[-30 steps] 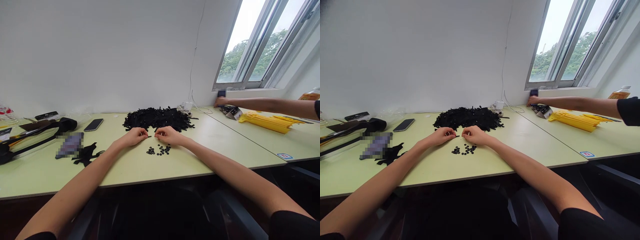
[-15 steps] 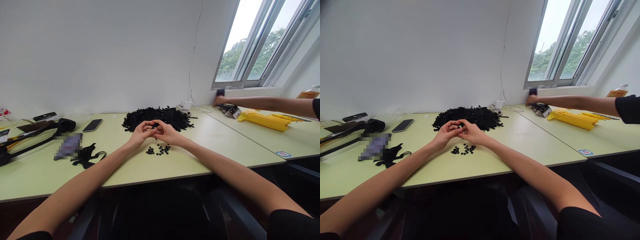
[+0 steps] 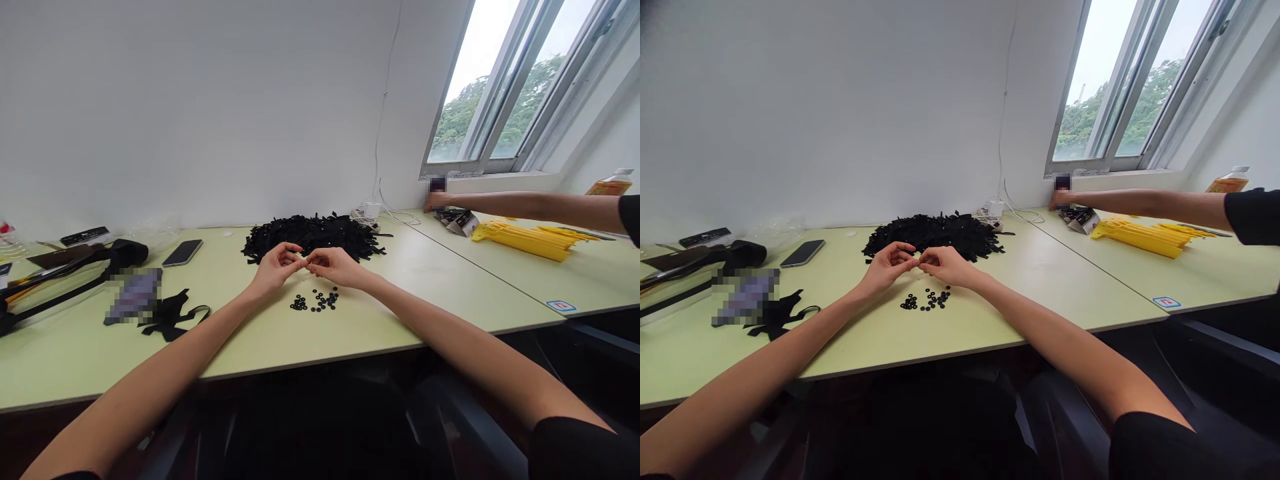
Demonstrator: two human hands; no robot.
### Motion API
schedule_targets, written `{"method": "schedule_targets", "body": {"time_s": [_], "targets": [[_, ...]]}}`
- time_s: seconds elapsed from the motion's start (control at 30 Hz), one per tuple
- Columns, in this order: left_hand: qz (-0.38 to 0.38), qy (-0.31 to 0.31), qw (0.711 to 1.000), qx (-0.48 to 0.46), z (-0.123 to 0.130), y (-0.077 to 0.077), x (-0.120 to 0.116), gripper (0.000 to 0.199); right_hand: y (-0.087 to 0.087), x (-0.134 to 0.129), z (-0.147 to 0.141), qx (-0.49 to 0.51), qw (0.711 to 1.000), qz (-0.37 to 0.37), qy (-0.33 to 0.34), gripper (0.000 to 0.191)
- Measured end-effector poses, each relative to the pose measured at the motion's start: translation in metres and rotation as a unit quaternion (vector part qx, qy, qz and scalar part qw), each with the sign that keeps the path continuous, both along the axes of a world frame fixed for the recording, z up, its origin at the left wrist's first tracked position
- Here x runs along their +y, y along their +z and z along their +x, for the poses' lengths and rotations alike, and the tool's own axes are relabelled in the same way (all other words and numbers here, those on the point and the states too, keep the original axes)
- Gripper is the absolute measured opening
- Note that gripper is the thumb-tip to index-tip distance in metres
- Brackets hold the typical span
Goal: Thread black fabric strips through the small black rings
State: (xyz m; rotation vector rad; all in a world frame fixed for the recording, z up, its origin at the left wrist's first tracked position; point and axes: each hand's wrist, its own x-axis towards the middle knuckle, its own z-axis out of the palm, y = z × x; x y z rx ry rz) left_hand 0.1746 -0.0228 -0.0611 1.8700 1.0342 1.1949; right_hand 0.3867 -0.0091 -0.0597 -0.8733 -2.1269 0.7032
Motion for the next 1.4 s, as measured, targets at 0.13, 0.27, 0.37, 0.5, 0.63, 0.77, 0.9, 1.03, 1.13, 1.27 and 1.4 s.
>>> {"method": "schedule_targets", "body": {"time_s": [0.13,0.27,0.37,0.5,0.63,0.77,0.9,1.03,1.13,1.27,1.4], "targets": [[0.058,0.004,0.997,0.047,-0.002,0.001,-0.002,0.051,-0.003,0.006,0.002,-0.021,0.999,0.003,-0.024,0.018],[0.119,-0.024,0.975,0.186,-0.008,0.006,-0.007,0.031,-0.002,0.012,0.008,-0.030,0.997,0.045,-0.056,0.018],[0.113,-0.121,0.954,0.249,-0.004,0.008,-0.017,0.025,-0.002,0.012,0.010,-0.035,0.994,0.066,-0.074,0.019],[0.130,-0.195,0.938,0.257,0.011,0.004,-0.029,0.033,-0.004,0.012,0.009,-0.030,0.995,0.066,-0.063,0.017],[0.159,-0.209,0.921,0.287,0.017,-0.002,-0.029,0.032,-0.004,0.012,0.008,0.000,0.998,0.045,-0.043,0.013],[0.156,-0.190,0.923,0.294,0.015,-0.002,-0.027,0.029,-0.001,0.009,0.007,0.018,0.998,0.040,-0.046,0.006],[0.109,-0.168,0.934,0.295,0.011,0.002,-0.028,0.027,0.002,0.007,0.006,0.008,0.998,0.045,-0.046,0.005],[0.100,-0.165,0.941,0.278,0.009,0.003,-0.026,0.027,0.003,0.007,0.007,-0.005,0.998,0.048,-0.049,0.006],[0.112,-0.157,0.941,0.279,0.008,0.002,-0.024,0.032,0.003,0.008,0.008,-0.002,0.997,0.051,-0.051,0.006],[0.137,-0.159,0.927,0.311,0.008,0.002,-0.023,0.030,0.004,0.007,0.009,-0.005,0.996,0.067,-0.056,0.009],[0.152,-0.168,0.927,0.298,0.011,0.004,-0.024,0.025,0.004,0.006,0.008,-0.005,0.995,0.079,-0.053,0.009]]}}
